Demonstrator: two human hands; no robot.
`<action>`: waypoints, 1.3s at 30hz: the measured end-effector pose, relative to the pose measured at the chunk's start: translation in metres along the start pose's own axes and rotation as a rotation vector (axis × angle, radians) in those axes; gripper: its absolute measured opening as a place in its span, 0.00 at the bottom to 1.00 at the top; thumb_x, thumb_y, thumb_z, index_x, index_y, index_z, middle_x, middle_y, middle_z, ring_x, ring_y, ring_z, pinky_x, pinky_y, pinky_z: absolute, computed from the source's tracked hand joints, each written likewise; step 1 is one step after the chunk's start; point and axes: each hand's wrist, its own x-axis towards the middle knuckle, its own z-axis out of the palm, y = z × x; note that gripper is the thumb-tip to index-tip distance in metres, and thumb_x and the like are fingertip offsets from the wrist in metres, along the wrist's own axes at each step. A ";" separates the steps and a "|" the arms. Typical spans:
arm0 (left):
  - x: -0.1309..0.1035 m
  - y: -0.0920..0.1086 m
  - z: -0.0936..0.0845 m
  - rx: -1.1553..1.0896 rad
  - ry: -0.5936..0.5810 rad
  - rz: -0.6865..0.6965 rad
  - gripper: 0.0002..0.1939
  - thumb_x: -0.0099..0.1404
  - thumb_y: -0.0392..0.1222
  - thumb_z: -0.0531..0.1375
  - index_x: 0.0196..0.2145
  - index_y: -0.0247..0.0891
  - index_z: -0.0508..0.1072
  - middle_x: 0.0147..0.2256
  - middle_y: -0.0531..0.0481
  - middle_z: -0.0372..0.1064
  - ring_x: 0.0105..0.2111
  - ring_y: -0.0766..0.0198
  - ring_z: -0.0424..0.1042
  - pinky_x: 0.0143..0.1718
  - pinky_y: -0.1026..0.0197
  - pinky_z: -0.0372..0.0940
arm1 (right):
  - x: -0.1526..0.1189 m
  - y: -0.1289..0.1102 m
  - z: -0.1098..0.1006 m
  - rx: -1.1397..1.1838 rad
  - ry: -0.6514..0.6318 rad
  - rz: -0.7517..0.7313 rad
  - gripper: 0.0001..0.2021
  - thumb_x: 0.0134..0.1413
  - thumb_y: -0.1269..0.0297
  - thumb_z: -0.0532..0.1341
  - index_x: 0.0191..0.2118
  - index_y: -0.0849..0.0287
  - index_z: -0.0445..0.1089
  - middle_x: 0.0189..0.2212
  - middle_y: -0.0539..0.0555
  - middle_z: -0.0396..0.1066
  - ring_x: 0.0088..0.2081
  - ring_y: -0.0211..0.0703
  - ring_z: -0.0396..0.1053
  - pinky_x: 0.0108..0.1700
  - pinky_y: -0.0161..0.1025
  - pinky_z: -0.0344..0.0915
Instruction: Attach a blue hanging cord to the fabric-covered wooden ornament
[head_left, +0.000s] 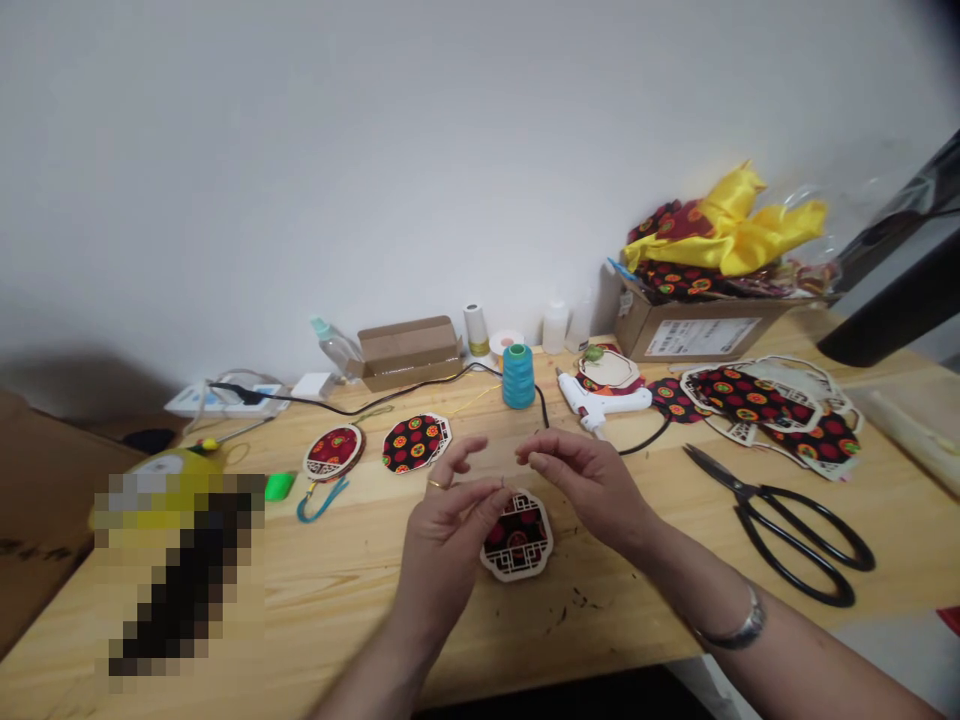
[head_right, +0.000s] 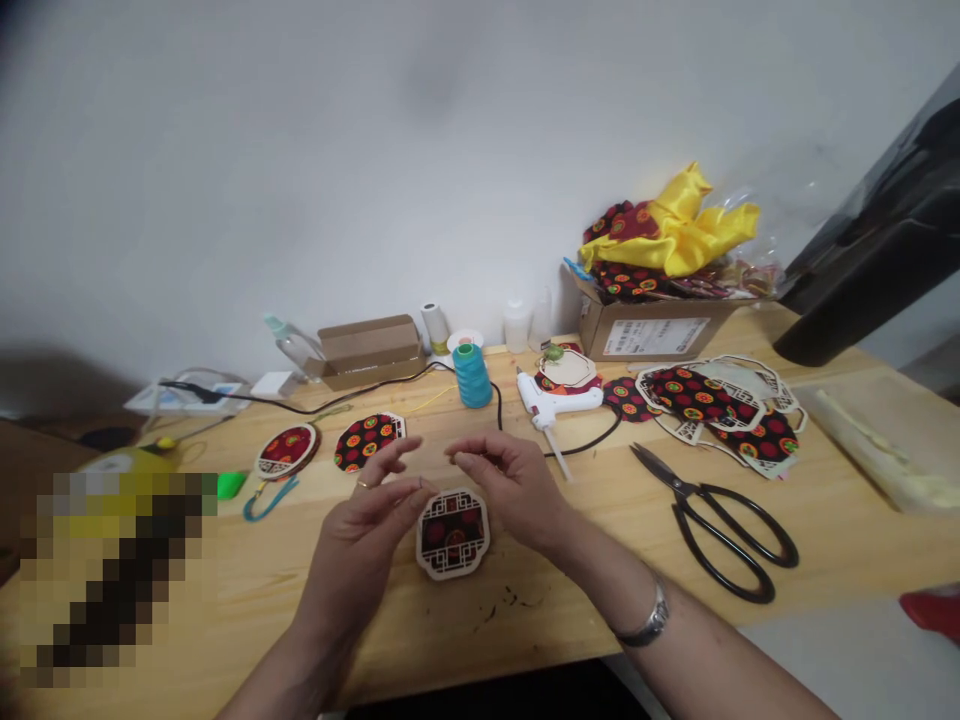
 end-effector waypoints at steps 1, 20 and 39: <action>0.001 0.001 0.000 0.023 0.022 0.022 0.04 0.55 0.40 0.63 0.26 0.42 0.79 0.53 0.47 0.61 0.50 0.57 0.59 0.50 0.58 0.53 | -0.001 -0.003 0.001 0.031 -0.027 0.013 0.07 0.52 0.66 0.58 0.35 0.58 0.73 0.34 0.52 0.75 0.38 0.41 0.71 0.42 0.41 0.67; 0.007 0.013 -0.002 -0.655 0.120 -0.099 0.02 0.54 0.36 0.64 0.27 0.36 0.77 0.51 0.48 0.60 0.32 0.72 0.62 0.34 0.68 0.62 | 0.001 -0.021 0.018 0.164 -0.274 0.160 0.09 0.50 0.61 0.60 0.31 0.60 0.75 0.20 0.48 0.65 0.23 0.32 0.59 0.24 0.31 0.56; -0.008 0.026 -0.052 -0.947 0.187 -0.103 0.13 0.53 0.39 0.65 0.17 0.37 0.66 0.17 0.57 0.58 0.19 0.71 0.57 0.20 0.69 0.60 | 0.069 -0.024 -0.018 -0.527 -0.273 -0.409 0.06 0.51 0.71 0.59 0.26 0.59 0.71 0.24 0.50 0.68 0.32 0.39 0.63 0.37 0.36 0.60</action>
